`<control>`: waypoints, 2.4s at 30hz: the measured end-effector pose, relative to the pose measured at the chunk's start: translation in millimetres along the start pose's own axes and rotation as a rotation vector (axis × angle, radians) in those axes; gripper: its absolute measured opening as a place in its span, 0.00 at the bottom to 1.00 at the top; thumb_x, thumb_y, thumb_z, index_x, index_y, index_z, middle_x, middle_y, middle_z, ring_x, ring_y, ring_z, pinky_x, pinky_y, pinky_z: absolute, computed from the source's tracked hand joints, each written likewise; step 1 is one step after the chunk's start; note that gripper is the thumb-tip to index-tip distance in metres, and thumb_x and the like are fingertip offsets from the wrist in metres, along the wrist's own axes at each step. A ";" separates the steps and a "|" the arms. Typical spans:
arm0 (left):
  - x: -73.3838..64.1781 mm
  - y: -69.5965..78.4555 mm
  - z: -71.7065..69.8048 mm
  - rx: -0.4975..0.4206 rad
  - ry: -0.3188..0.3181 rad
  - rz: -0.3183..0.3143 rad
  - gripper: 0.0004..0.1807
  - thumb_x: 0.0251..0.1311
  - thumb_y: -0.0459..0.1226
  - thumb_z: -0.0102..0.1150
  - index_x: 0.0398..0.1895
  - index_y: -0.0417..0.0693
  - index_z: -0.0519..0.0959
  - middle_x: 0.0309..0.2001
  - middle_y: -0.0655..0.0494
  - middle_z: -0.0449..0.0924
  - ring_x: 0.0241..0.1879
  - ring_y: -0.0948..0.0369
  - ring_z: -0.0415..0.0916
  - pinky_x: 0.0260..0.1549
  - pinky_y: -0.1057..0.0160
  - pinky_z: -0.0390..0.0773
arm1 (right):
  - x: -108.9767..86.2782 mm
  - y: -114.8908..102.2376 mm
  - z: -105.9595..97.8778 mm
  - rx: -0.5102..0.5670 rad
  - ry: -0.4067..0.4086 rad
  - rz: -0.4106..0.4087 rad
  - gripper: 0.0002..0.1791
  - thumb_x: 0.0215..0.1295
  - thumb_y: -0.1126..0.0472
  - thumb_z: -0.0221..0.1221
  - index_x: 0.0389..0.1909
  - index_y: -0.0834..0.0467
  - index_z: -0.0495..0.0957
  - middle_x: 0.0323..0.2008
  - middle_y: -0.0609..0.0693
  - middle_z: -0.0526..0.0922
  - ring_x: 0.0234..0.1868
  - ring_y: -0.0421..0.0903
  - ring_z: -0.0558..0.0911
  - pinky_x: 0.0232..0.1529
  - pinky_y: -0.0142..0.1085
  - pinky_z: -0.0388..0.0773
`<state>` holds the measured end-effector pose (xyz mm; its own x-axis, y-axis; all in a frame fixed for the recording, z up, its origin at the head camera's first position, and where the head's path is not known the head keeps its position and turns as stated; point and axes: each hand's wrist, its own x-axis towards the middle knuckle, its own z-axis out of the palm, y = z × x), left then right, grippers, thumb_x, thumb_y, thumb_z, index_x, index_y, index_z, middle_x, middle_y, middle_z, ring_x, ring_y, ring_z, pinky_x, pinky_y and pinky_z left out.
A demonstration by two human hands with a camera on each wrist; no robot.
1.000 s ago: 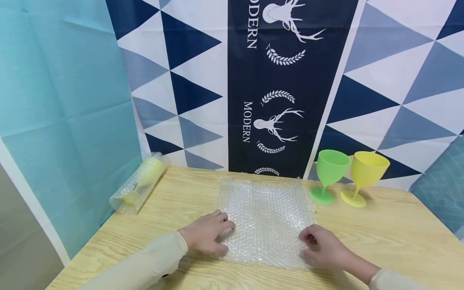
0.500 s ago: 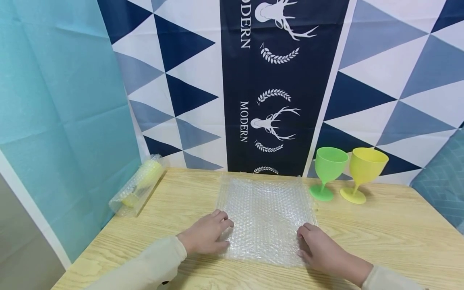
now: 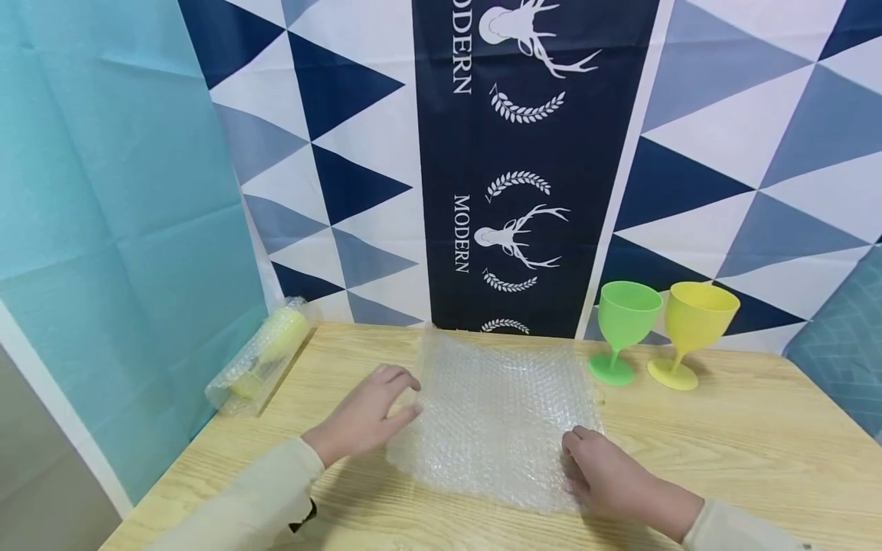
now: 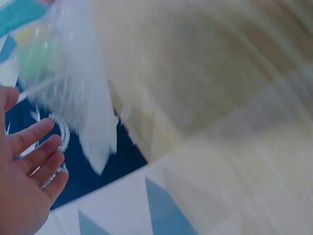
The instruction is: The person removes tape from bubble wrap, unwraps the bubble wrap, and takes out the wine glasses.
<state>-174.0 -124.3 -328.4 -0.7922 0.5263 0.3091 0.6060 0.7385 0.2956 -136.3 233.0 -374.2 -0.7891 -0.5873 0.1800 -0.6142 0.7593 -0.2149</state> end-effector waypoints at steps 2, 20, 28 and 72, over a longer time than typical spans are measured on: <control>0.9 -6.4 -8.5 -0.005 0.053 -0.032 0.16 0.66 0.45 0.53 0.50 0.45 0.77 0.52 0.52 0.78 0.57 0.54 0.72 0.59 0.52 0.73 | 0.2 0.4 0.2 -0.001 0.000 0.000 0.17 0.47 0.65 0.70 0.28 0.55 0.68 0.24 0.40 0.65 0.26 0.32 0.61 0.23 0.25 0.63; -18.8 -106.8 -65.5 0.232 0.081 -0.413 0.26 0.63 0.43 0.54 0.56 0.29 0.71 0.54 0.33 0.73 0.54 0.39 0.69 0.52 0.41 0.72 | 0.3 3.2 0.9 0.004 0.021 -0.020 0.19 0.47 0.66 0.70 0.25 0.53 0.66 0.23 0.40 0.63 0.26 0.32 0.59 0.24 0.24 0.61; -36.5 -143.3 -80.6 0.316 -0.029 -0.596 0.34 0.61 0.45 0.54 0.57 0.19 0.64 0.53 0.22 0.67 0.53 0.31 0.67 0.49 0.36 0.72 | -1.1 2.0 3.5 -0.015 0.045 -0.047 0.19 0.46 0.66 0.70 0.25 0.54 0.65 0.23 0.40 0.63 0.26 0.32 0.59 0.24 0.24 0.60; -36.9 -149.0 -57.7 0.337 0.133 -0.677 0.21 0.52 0.32 0.52 0.46 0.22 0.69 0.45 0.23 0.70 0.47 0.32 0.67 0.36 0.37 0.75 | -2.3 3.0 4.4 -0.004 0.052 -0.036 0.19 0.47 0.64 0.71 0.26 0.53 0.66 0.25 0.39 0.63 0.27 0.32 0.59 0.25 0.24 0.61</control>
<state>-230.8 -278.1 -331.7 -0.9543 -0.1257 0.2710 -0.0799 0.9815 0.1742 -136.4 235.4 -379.4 -0.7651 -0.5988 0.2368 -0.6417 0.7395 -0.2034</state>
